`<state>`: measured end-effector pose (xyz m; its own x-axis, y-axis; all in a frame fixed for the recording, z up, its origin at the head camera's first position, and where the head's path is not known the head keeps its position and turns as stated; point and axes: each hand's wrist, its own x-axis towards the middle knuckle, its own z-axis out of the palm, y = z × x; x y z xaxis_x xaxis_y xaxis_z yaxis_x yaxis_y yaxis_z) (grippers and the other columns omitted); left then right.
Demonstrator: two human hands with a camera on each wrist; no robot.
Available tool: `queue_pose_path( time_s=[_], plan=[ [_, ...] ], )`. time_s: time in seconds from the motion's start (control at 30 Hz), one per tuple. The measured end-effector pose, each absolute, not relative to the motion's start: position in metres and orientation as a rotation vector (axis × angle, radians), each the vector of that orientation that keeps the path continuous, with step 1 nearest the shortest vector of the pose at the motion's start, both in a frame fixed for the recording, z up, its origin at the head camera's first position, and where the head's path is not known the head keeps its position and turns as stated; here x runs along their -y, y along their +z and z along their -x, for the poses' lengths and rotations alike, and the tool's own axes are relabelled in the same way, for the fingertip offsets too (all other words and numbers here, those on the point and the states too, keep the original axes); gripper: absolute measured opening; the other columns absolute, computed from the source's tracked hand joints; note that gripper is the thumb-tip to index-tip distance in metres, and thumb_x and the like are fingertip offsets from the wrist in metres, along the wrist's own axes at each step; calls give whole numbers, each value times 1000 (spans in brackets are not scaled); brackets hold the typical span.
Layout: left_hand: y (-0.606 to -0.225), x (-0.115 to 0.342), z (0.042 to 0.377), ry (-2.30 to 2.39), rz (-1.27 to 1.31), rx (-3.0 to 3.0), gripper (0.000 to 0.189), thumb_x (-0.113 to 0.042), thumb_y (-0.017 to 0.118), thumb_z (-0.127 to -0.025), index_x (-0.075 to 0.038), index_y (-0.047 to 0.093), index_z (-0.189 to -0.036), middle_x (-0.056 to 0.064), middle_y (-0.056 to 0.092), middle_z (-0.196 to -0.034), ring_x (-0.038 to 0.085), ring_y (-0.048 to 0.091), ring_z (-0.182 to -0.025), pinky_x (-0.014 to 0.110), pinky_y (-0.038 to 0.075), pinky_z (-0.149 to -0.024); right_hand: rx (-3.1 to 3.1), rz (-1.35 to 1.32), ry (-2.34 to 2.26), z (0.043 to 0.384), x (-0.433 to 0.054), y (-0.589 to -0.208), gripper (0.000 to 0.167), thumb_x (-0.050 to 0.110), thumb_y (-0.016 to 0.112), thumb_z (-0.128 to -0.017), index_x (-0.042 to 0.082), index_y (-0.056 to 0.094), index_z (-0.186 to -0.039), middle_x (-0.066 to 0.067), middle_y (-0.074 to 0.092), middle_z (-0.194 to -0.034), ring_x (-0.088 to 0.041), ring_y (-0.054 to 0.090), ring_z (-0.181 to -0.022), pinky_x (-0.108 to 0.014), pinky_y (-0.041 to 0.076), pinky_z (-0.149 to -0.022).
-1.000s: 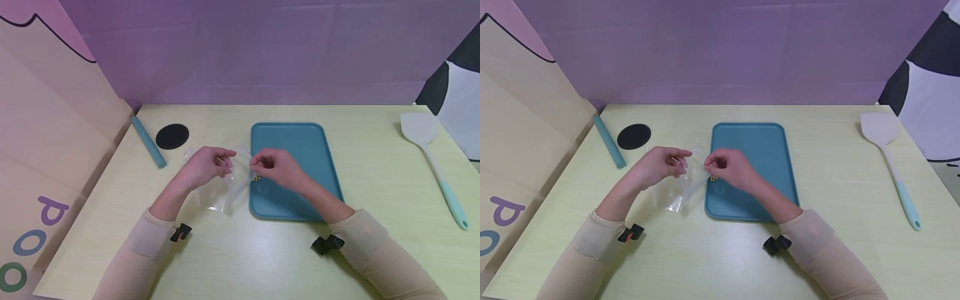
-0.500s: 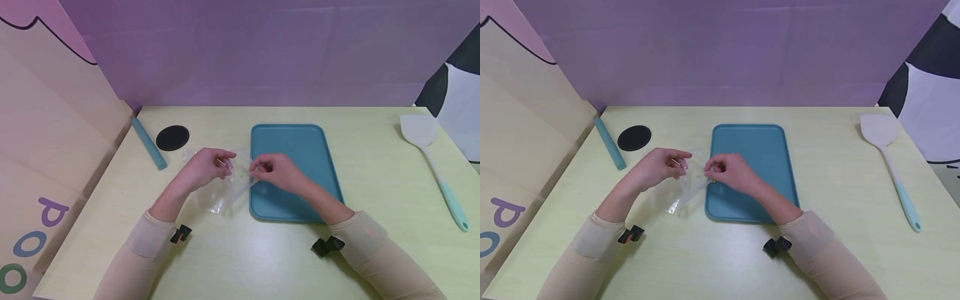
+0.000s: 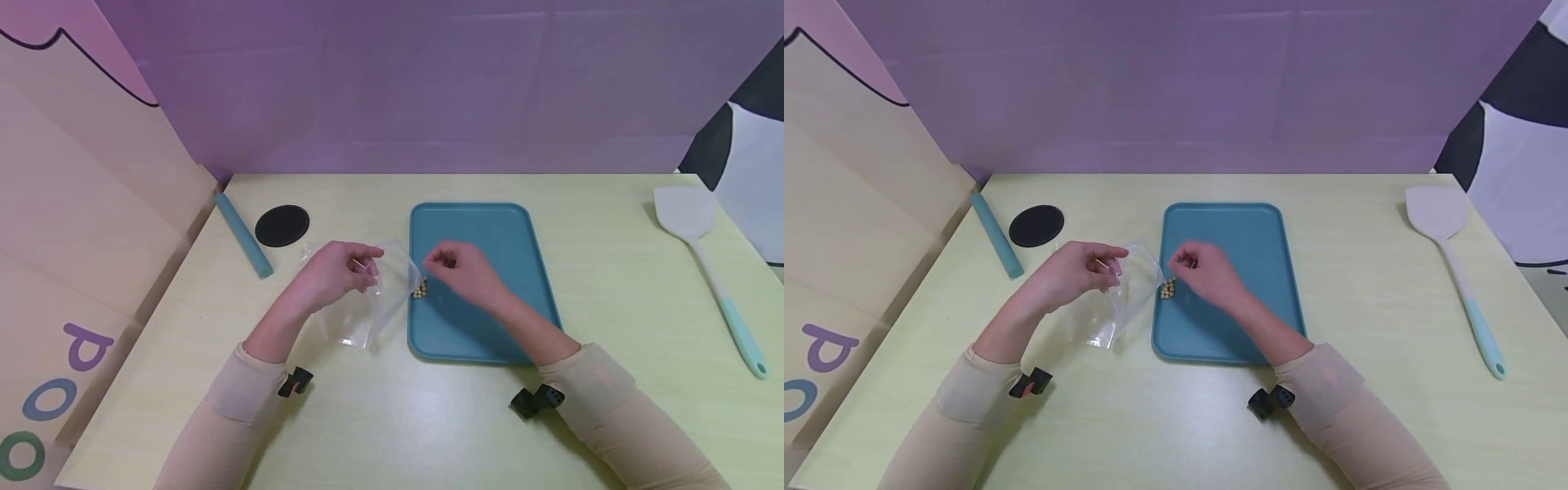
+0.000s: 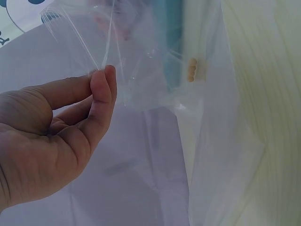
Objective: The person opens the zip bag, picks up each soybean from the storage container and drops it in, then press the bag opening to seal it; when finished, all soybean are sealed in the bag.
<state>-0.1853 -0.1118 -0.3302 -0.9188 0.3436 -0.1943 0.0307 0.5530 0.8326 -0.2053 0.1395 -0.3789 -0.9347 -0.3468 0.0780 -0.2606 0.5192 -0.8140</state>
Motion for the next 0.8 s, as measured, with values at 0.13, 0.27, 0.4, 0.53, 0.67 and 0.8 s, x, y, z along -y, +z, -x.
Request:
queue_pose_path(
  time_s=[0.13, 0.27, 0.4, 0.53, 0.67, 0.8],
  plan=[
    [-329, 112, 185, 1305, -289, -2456, 47, 0, 70, -93, -7, 61, -139, 8, 67, -99, 23, 65, -86, 46, 57, -88, -2656, 577, -1210, 208, -141, -381, 9, 13, 67, -96, 6, 74, -95, -3, 66, -83, -20, 55, -76, -32, 47, -64],
    [-330, 112, 185, 1293, -295, -2460, 47, 0, 70, -93, -7, 61, -139, 8, 67, -98, 23, 65, -85, 46, 57, -88, -2621, 610, -1115, 208, -141, -381, 6, 12, 70, -94, 7, 74, -94, -1, 67, -82, -19, 57, -74, -33, 48, -65],
    [-330, 112, 185, 1291, -304, -2458, 47, 1, 70, -93, -5, 61, -139, 8, 67, -98, 22, 65, -85, 47, 57, -88, -2592, 596, -1074, 209, -141, -384, 5, 12, 72, -93, 8, 74, -93, -1, 67, -80, -18, 57, -71, -32, 50, -64],
    [-329, 111, 186, 1301, -317, -2458, 47, 2, 69, -94, -4, 60, -139, 9, 67, -98, 22, 65, -86, 47, 57, -88, -2585, 584, -1057, 210, -142, -385, 4, 11, 73, -92, 8, 74, -94, -1, 66, -79, -17, 56, -71, -32, 49, -64],
    [-329, 112, 186, 1308, -316, -2451, 47, 2, 68, -94, -4, 60, -139, 9, 67, -98, 22, 65, -87, 47, 57, -88, -2590, 601, -1037, 210, -142, -385, 4, 9, 74, -90, 8, 73, -94, 0, 65, -78, -17, 56, -71, -32, 49, -65],
    [-329, 112, 185, 1317, -316, -2440, 47, 3, 68, -94, -3, 60, -139, 9, 67, -98, 23, 65, -88, 46, 57, -88, -2595, 621, -1013, 210, -142, -387, 5, 9, 75, -90, 8, 74, -94, 0, 65, -77, -17, 56, -70, -32, 48, -64]
  ],
)
